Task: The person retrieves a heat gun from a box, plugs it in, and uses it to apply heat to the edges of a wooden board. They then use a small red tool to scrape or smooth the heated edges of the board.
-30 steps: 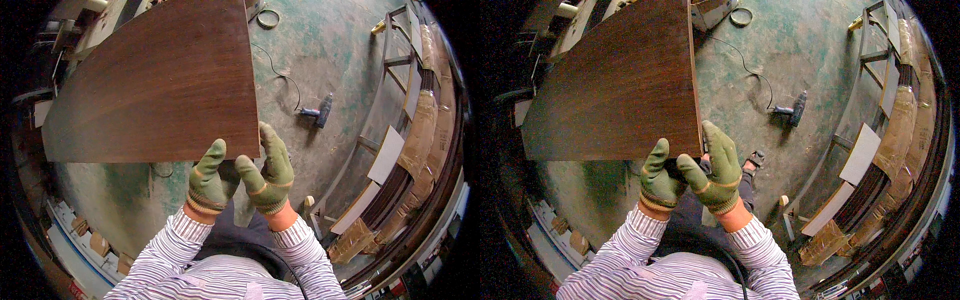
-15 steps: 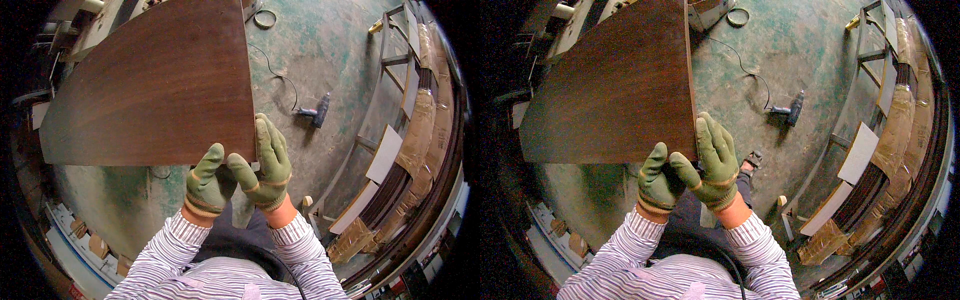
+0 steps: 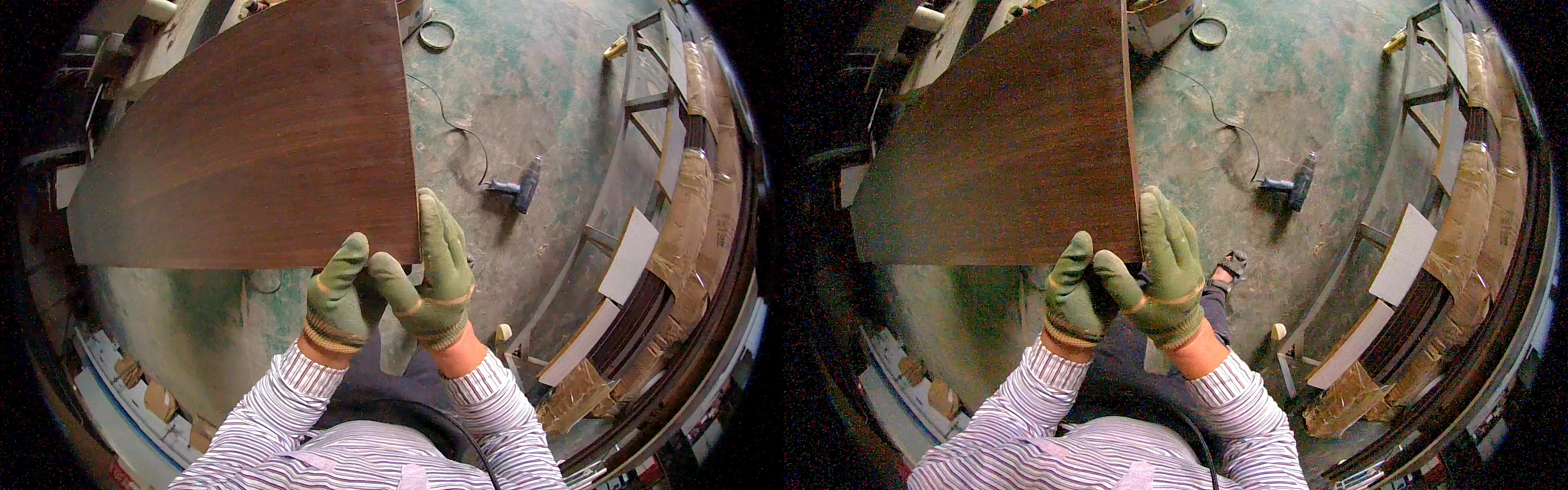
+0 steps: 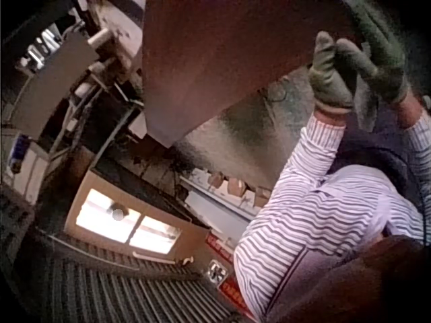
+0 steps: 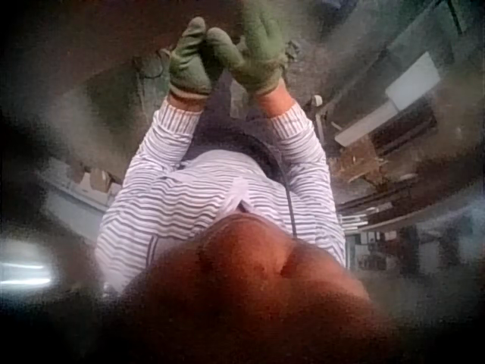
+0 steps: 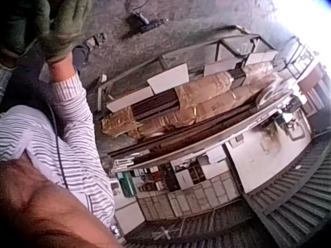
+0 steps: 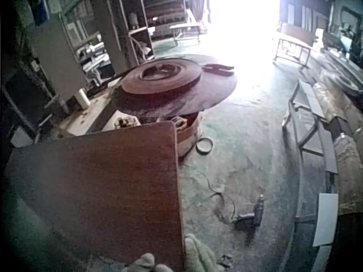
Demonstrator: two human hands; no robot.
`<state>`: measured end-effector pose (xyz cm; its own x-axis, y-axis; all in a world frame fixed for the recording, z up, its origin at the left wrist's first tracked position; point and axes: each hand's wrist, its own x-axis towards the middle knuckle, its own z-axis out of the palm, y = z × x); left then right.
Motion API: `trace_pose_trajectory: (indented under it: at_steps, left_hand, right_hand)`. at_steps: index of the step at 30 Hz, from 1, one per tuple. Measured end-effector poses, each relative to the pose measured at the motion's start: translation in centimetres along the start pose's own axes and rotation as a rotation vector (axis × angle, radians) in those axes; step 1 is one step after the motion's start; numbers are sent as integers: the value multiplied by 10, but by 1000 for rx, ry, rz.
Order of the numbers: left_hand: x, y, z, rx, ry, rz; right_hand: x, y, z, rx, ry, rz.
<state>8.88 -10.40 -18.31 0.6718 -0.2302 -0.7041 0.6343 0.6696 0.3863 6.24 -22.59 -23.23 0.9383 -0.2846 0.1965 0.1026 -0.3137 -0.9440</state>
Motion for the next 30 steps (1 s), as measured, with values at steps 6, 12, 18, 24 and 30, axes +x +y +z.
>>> trace_pose_trajectory:
  at_steps: [6,12,18,24,30]
  left_hand:
    - [0,-1,-1,-16,32,7]
    - [2,-1,3,-46,4,32]
    - [4,-1,11,-3,76,64]
    - [4,3,6,-20,4,42]
    - [4,2,5,-98,164,8]
  right_hand:
    - [-1,7,0,241,59,92]
    - [4,7,-4,-65,-65,-84]
    - [13,1,-4,-164,-80,-141]
    - [14,-2,-1,-198,-73,-159]
    - [12,-5,2,-232,-65,-148]
